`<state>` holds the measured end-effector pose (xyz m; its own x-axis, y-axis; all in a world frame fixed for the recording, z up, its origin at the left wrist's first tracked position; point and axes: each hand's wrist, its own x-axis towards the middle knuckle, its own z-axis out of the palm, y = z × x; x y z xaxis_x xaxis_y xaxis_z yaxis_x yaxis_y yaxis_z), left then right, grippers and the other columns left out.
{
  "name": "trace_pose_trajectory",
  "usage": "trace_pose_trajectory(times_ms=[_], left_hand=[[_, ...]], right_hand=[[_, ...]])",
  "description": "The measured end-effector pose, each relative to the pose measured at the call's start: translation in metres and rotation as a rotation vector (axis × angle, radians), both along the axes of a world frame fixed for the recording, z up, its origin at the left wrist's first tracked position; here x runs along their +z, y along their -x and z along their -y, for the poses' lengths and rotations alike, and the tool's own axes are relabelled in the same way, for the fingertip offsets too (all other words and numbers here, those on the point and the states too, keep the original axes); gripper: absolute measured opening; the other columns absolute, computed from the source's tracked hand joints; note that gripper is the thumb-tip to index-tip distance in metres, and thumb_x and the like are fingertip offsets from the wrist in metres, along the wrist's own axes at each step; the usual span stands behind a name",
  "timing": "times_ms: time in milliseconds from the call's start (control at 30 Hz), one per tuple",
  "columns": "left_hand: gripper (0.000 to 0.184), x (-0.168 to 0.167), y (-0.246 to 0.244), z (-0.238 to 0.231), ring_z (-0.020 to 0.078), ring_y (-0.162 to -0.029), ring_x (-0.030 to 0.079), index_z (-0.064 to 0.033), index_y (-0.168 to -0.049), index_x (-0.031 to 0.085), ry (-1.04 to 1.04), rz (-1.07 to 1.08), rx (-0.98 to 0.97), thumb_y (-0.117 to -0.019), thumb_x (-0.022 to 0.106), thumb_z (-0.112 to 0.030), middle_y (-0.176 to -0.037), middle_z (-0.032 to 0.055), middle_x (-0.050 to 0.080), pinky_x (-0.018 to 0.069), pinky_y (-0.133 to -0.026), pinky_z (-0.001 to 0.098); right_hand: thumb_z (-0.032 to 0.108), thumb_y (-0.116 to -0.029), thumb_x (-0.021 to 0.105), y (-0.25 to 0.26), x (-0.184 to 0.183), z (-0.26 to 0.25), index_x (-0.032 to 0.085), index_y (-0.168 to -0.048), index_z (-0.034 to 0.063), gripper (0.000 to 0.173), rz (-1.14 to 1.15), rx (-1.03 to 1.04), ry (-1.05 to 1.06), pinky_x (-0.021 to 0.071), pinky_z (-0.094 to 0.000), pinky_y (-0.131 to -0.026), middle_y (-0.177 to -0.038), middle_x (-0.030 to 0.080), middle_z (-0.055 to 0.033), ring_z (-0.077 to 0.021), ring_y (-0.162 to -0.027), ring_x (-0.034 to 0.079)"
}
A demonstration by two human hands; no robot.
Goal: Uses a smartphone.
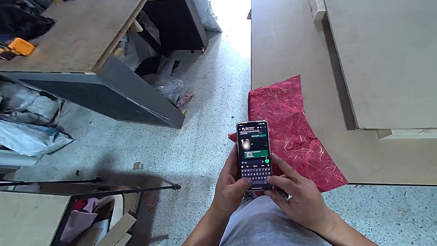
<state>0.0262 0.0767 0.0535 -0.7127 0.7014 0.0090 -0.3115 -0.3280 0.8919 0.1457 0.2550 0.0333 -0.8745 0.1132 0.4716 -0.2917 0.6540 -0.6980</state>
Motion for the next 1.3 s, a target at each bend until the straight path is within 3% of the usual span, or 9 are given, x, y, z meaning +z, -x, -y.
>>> trace_pose_trajectory(times_ms=[67,133,200,367,533,967,1133,1300], left_hand=[[0.089,0.001,-0.001,0.000,0.0252,-0.115,0.066,-0.0196,-0.162,0.023,0.003,-0.006,0.009,-0.0825,0.055,0.003,-0.141,0.0148,0.056,0.0591,-0.092,0.0455],[0.090,0.002,-0.002,0.001,0.0256,-0.115,0.066,-0.0197,-0.163,0.021,0.013,-0.020,0.015,-0.0822,0.055,0.003,-0.141,0.0150,0.056,0.0589,-0.093,0.0457],[0.092,0.002,-0.002,0.001,0.0260,-0.116,0.066,-0.0200,-0.163,0.019,0.029,-0.033,0.025,-0.0816,0.055,0.004,-0.142,0.0152,0.055,0.0590,-0.093,0.0456],[0.091,0.003,-0.003,0.003,0.0249,-0.114,0.067,-0.0194,-0.163,0.022,0.034,-0.025,0.031,-0.0816,0.056,0.002,-0.140,0.0149,0.057,0.0595,-0.092,0.0449],[0.086,0.002,-0.002,0.006,0.0242,-0.116,0.066,-0.0178,-0.162,0.022,-0.038,-0.023,-0.017,-0.0840,0.050,0.003,-0.141,0.0146,0.056,0.0583,-0.094,0.0454],[0.074,0.004,-0.002,0.007,0.0229,-0.113,0.067,-0.0144,-0.159,0.035,-0.039,0.002,0.016,-0.0868,0.043,0.002,-0.137,0.0147,0.060,0.0580,-0.093,0.0451],[0.076,0.005,-0.001,0.009,0.0246,-0.117,0.065,-0.0136,-0.161,0.029,-0.057,-0.023,-0.040,-0.0877,0.047,-0.001,-0.141,0.0159,0.056,0.0574,-0.095,0.0461],[0.078,0.005,-0.008,0.004,0.0234,-0.113,0.067,-0.0139,-0.159,0.034,-0.016,-0.027,0.067,-0.0854,0.055,0.001,-0.136,0.0153,0.060,0.0588,-0.093,0.0438]], right_hand=[[0.028,-0.0969,0.072,0.000,0.001,0.001,0.072,-0.116,0.0179,0.022,-0.005,-0.005,0.002,0.0636,-0.0318,-0.074,-0.155,0.050,-0.0087,-0.0129,-0.094,0.073],[0.030,-0.0988,0.069,0.000,0.005,0.001,0.066,-0.132,0.0221,0.034,0.032,-0.010,-0.049,0.0635,-0.0337,-0.076,-0.160,0.044,-0.0075,-0.0149,-0.101,0.072],[0.033,-0.1018,0.063,0.000,0.008,0.002,0.060,-0.143,0.0270,0.042,0.083,-0.013,-0.136,0.0607,-0.0331,-0.072,-0.161,0.040,-0.0083,-0.0133,-0.094,0.070],[0.033,-0.1026,0.061,-0.002,0.010,0.003,0.063,-0.141,0.0269,0.039,0.083,0.014,-0.129,0.0606,-0.0319,-0.071,-0.162,0.039,-0.0098,-0.0121,-0.091,0.069],[0.031,-0.1010,0.066,-0.006,0.006,0.005,0.070,-0.128,0.0266,0.028,0.012,0.008,-0.065,0.0621,-0.0311,-0.074,-0.158,0.046,-0.0105,-0.0119,-0.089,0.072],[0.029,-0.1023,0.064,-0.010,0.004,0.006,0.071,-0.127,0.0279,0.026,0.019,0.017,-0.053,0.0620,-0.0305,-0.072,-0.156,0.048,-0.0101,-0.0110,-0.084,0.072],[0.027,-0.1038,0.062,-0.011,0.004,0.005,0.074,-0.121,0.0303,0.021,0.019,0.025,-0.073,0.0629,-0.0312,-0.074,-0.156,0.048,-0.0094,-0.0130,-0.089,0.073],[0.029,-0.1011,0.066,-0.010,0.006,0.005,0.070,-0.129,0.0233,0.029,0.006,0.004,-0.065,0.0615,-0.0299,-0.074,-0.158,0.046,-0.0091,-0.0113,-0.091,0.072]])
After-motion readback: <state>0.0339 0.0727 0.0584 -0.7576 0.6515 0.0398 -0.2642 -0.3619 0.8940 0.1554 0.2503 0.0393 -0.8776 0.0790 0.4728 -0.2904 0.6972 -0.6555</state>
